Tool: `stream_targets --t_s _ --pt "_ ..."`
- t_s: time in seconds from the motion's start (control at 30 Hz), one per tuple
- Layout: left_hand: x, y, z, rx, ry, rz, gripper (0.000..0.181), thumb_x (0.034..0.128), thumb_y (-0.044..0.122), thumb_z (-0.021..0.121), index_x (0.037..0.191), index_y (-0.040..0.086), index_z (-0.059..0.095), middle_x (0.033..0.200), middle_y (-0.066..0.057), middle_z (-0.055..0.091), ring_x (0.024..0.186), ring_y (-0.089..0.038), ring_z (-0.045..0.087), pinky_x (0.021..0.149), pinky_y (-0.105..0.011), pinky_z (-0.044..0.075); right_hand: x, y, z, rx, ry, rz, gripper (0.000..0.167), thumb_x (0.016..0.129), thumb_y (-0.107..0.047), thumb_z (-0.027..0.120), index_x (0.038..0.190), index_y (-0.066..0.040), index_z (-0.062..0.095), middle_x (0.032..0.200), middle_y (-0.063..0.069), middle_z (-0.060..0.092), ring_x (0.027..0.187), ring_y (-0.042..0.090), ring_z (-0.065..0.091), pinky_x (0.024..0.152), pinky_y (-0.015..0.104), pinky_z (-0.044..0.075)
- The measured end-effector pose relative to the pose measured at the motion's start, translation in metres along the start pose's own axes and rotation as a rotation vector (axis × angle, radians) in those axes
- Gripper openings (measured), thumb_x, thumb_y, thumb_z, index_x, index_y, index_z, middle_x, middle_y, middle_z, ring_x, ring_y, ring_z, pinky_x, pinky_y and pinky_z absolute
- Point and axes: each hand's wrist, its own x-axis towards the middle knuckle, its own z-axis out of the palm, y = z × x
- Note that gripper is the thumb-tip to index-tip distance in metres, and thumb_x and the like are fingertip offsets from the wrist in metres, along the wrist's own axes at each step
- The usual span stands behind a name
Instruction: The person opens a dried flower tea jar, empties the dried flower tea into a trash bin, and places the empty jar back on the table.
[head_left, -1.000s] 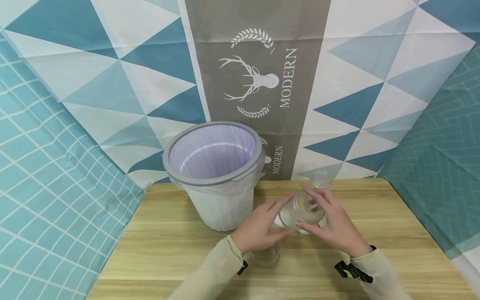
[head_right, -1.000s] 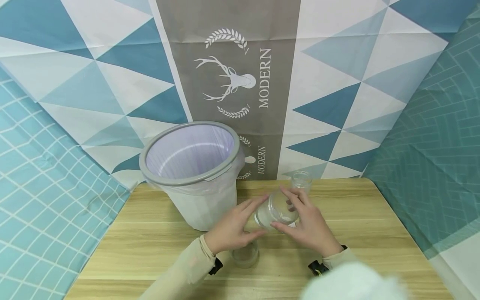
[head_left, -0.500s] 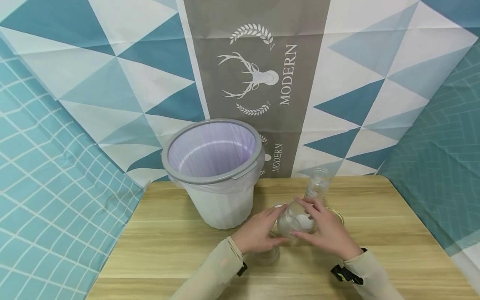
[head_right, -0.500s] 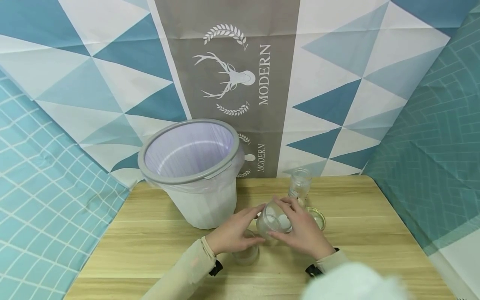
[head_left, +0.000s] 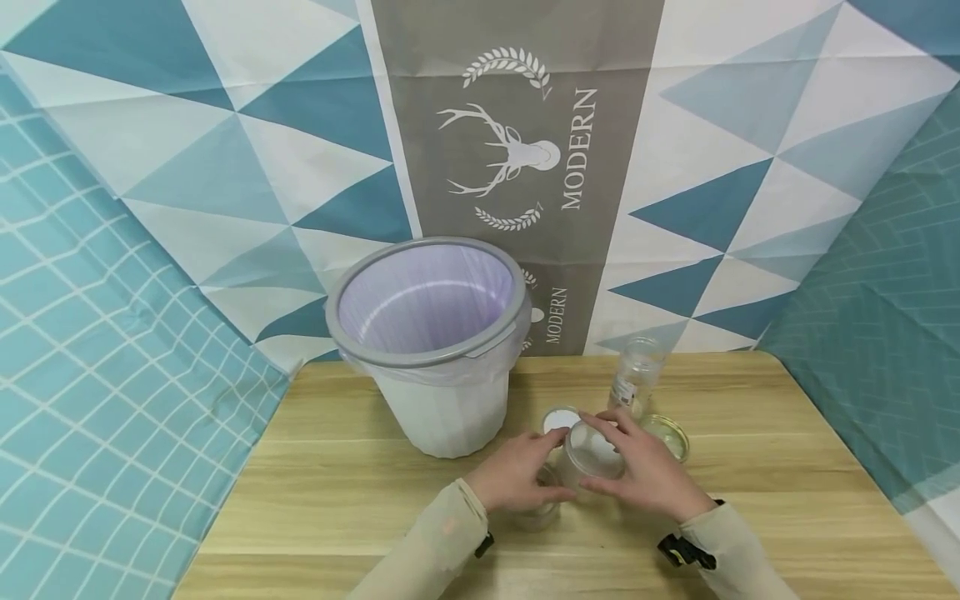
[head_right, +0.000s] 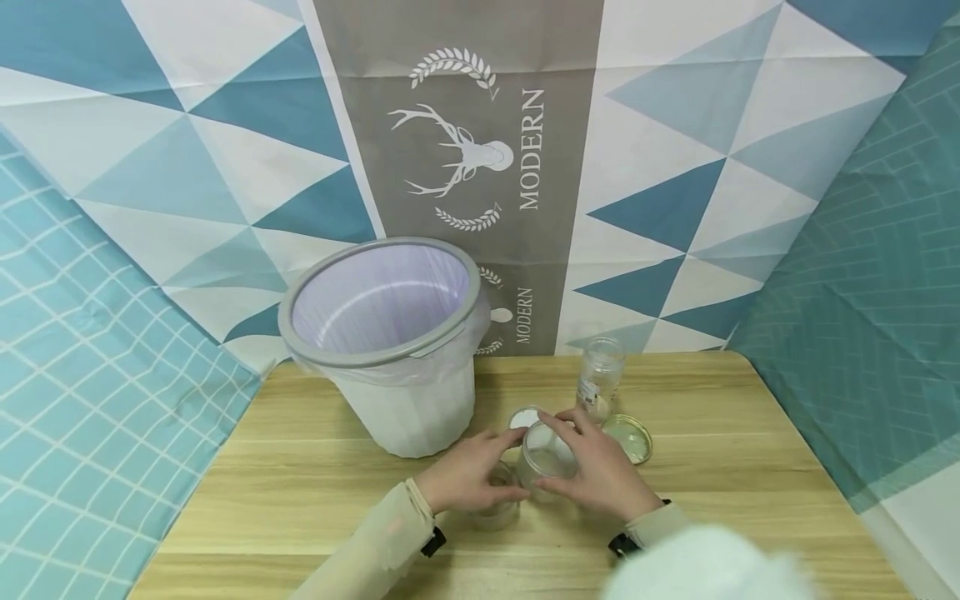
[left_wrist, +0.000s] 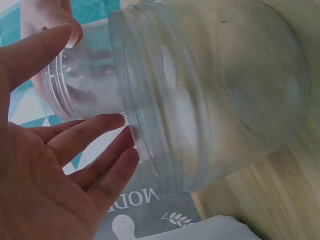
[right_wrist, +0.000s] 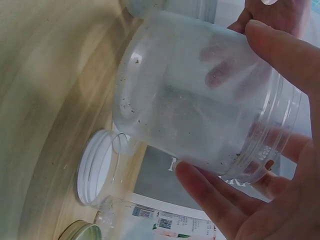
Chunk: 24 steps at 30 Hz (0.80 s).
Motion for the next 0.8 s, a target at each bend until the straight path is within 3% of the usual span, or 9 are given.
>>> stream_targets --t_s 0.2,0.4,0.8 --pt "0.000 -0.001 0.005 0.004 -0.023 -0.015 0.084 0.0919 0.051 0.075 0.156 0.009 0.042 0.141 -0.005 0.065 0.129 -0.022 0.060 0.105 -0.033 0.052 -0.001 0.002 0.006 -0.013 -0.007 -0.032 0.088 0.073 -0.043 0.093 0.149 -0.020 0.056 0.132 0.001 0.058 0.106 0.021 0.068 0.079 0.040 0.059" --pt "0.000 0.000 0.009 0.007 -0.050 -0.023 0.083 0.0923 0.051 0.074 0.155 0.008 0.043 0.138 -0.005 0.067 0.131 -0.021 0.058 0.106 -0.034 0.051 -0.001 0.003 0.009 -0.021 -0.043 -0.021 0.089 0.071 -0.042 0.095 0.148 -0.018 0.058 0.134 0.002 0.058 0.110 0.022 0.066 0.084 0.044 0.060" --pt "-0.002 -0.003 0.017 -0.008 -0.063 -0.057 0.085 0.0930 0.057 0.070 0.157 0.010 0.040 0.138 -0.003 0.066 0.134 -0.022 0.056 0.109 -0.037 0.049 -0.001 0.005 0.013 -0.008 -0.105 -0.004 0.091 0.071 -0.039 0.095 0.150 -0.023 0.055 0.137 0.003 0.057 0.116 0.025 0.064 0.089 0.049 0.058"
